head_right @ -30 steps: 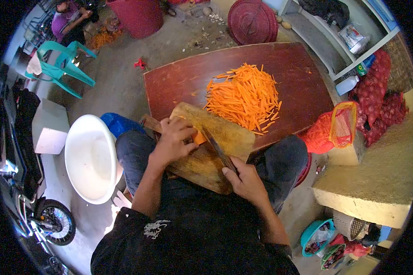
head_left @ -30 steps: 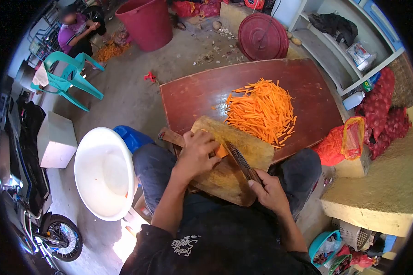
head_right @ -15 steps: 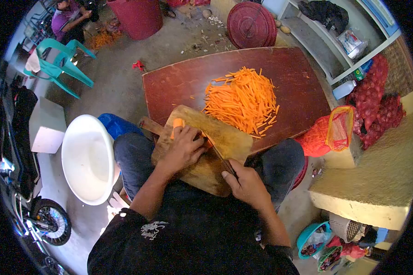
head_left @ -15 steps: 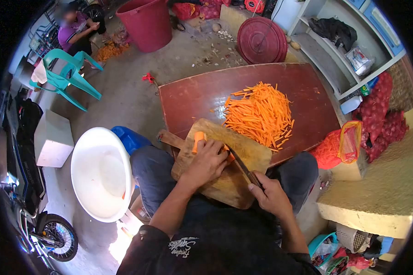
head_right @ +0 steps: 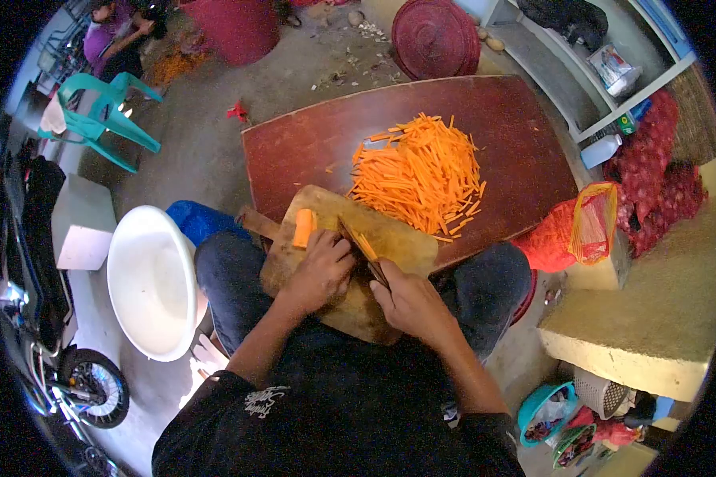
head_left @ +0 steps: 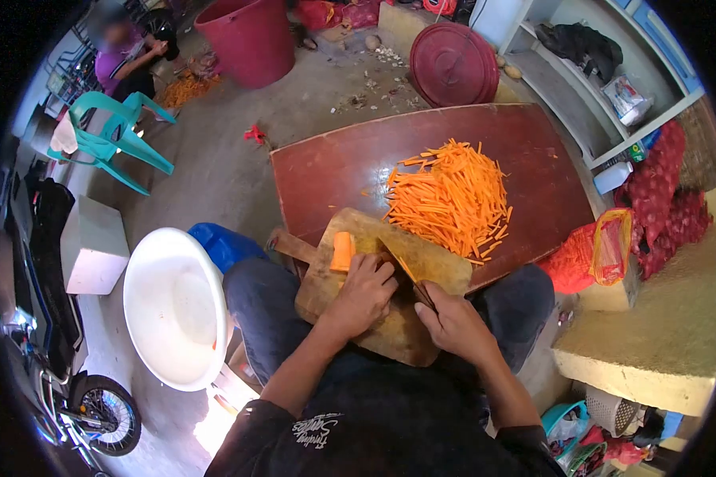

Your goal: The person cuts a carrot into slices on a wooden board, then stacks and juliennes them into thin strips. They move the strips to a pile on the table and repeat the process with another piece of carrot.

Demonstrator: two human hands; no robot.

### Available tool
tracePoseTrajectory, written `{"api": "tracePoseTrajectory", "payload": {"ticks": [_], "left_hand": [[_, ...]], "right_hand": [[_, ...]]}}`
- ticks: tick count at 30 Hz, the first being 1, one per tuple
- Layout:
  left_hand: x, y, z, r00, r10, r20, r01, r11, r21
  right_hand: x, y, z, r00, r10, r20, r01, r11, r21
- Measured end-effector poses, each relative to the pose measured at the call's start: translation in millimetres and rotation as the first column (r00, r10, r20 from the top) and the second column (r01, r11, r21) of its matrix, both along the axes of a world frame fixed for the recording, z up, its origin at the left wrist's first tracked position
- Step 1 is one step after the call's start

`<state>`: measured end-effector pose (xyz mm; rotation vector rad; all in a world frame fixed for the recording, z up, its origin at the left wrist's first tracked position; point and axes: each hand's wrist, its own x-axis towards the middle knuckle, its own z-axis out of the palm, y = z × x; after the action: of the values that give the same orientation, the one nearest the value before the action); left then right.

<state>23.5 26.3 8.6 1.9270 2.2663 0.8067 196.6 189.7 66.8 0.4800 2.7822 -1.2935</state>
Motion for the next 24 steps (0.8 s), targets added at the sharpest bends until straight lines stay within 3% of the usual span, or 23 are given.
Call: {"api": "tracePoseTrajectory", "payload": {"ticks": [6,12,18,24], "left_hand": [[-2.7,-2.9,-10.0,1.000,0.017,0.009,-0.018,0.996,0.084],[-3.8,-0.4,-9.2,0.999,-0.005,0.035,0.003,0.999,0.053],[-4.1,-3.7,0.2,1.000,0.009,0.012,-0.010,0.995,0.095],[-3.9,-0.7,-11.1,1.000,0.011,0.010,-0.012,0.997,0.082]], "right_hand": [[19.7,-0.9,30.5,0.990,-0.014,0.141,0.032,0.991,-0.129],[-1.3,-11.4,2.9,0.999,-0.002,0.053,-0.001,0.999,0.053],[12.9,-7.4,30.6,0.991,0.019,0.133,-0.011,0.998,-0.060],[-3.8,-10.5,-4.6,0.998,0.014,0.065,-0.018,0.998,0.057]]}}
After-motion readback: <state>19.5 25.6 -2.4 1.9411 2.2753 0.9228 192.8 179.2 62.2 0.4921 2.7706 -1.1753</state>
